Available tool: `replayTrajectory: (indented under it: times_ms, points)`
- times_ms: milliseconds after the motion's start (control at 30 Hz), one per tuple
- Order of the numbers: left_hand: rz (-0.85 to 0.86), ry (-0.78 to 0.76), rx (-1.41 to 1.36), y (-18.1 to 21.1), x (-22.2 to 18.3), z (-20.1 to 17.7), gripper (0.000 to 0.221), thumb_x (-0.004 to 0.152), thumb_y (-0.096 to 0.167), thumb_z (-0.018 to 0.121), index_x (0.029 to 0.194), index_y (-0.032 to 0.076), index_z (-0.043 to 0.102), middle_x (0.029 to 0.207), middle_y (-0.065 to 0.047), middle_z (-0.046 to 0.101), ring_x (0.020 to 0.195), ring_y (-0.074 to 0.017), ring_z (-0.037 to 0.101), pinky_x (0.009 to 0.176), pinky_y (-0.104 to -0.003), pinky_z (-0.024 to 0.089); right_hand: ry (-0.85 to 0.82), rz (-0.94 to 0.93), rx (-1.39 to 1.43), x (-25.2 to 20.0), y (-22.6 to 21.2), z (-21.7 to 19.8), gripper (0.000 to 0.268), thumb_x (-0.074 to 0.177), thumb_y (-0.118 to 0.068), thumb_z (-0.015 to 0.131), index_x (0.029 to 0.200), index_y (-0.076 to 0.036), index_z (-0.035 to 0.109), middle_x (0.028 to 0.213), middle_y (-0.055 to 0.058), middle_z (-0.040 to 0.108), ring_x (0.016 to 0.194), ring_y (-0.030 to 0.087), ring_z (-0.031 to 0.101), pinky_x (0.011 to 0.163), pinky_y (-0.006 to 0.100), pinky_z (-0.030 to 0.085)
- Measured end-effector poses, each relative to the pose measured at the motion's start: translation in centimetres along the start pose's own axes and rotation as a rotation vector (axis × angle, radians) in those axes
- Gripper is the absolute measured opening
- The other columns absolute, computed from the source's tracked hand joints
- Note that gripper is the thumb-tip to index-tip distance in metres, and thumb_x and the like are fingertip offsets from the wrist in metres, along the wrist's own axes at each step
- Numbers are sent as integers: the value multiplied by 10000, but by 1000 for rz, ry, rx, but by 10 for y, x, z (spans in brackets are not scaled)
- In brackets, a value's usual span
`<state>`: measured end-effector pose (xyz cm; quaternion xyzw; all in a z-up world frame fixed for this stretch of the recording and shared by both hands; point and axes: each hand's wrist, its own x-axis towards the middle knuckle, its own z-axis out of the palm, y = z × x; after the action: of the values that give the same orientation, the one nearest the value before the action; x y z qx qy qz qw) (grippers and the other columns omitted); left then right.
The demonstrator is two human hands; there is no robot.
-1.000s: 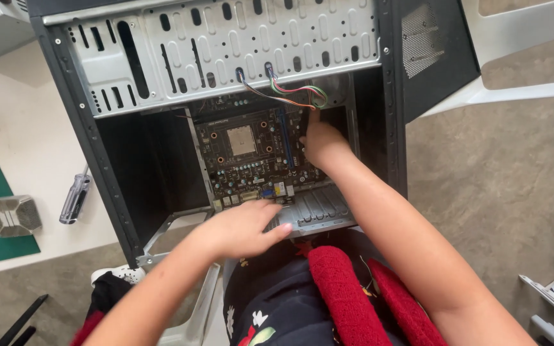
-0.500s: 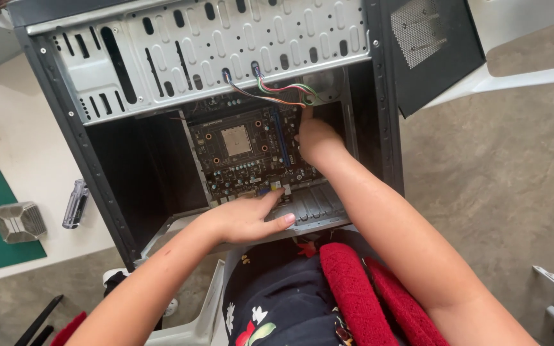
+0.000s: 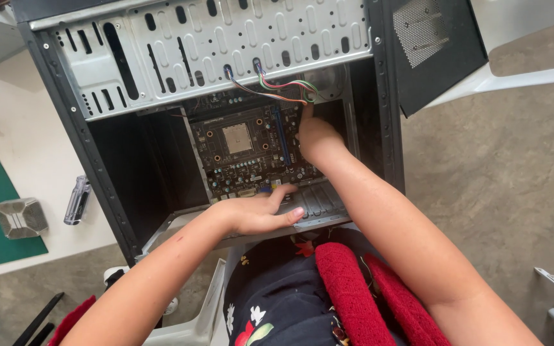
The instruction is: Installing a motherboard and a power supply unit into a computer chassis.
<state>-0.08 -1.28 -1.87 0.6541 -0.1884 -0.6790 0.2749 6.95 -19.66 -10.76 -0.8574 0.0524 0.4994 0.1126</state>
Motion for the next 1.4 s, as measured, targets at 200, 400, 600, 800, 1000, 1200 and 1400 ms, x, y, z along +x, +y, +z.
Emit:
replayTrajectory:
  times_ms: [200,400,600,800,1000,1200,1400]
  points:
    - [5,39,22,6,3,-12,1008,889,879,169,1620,187,229,1351,-330,658,1423,-488,531,1203,-628,381,0,-32,41,-24,-10,-22,709,1084,-203,526,1595,166,202,1180,313,691,1140,443,717,902,575,629]
    - [17,94,-30,-5,13,-11,971,903,897,213,1556,184,301,1362,-290,679,1433,-475,511,1225,-622,363,166,-91,-230,20,9,23,677,1074,-294,577,1531,133,318,1142,222,749,1108,342,769,904,445,648]
    - [-36,137,12,4,3,-8,905,952,836,252,1586,193,320,1404,-227,691,1375,-426,603,1167,-611,433,141,-117,-138,-29,-8,-15,448,1062,-258,581,1304,114,642,1113,226,773,1106,358,769,897,470,651]
    - [35,503,49,11,-25,13,617,1016,528,479,1522,174,489,1479,-54,658,1311,-276,649,1062,-436,492,4,42,181,9,1,-1,836,1043,-201,439,1710,-55,-43,1337,230,684,1168,396,709,964,522,573]
    - [-125,914,3,-86,-55,19,658,977,518,523,1451,69,598,1470,-128,661,1380,-292,612,1177,-461,444,-66,44,122,-10,-7,-15,1007,983,0,560,1723,-80,-119,1267,207,704,1062,350,731,804,452,621]
    - [-534,771,-211,-107,-65,-20,889,1000,519,502,1669,22,195,1681,-238,339,1542,-407,384,1256,-513,358,-75,64,80,-20,-8,-22,1021,1000,-110,602,1708,-20,-129,1244,197,712,1059,343,733,762,423,618]
    - [-495,684,-351,-89,-52,-42,939,984,592,483,1692,92,121,1712,-122,359,1544,-364,416,1251,-467,372,-8,2,78,0,0,-9,1017,962,-173,620,1702,12,-52,1408,201,656,1246,355,680,982,430,583]
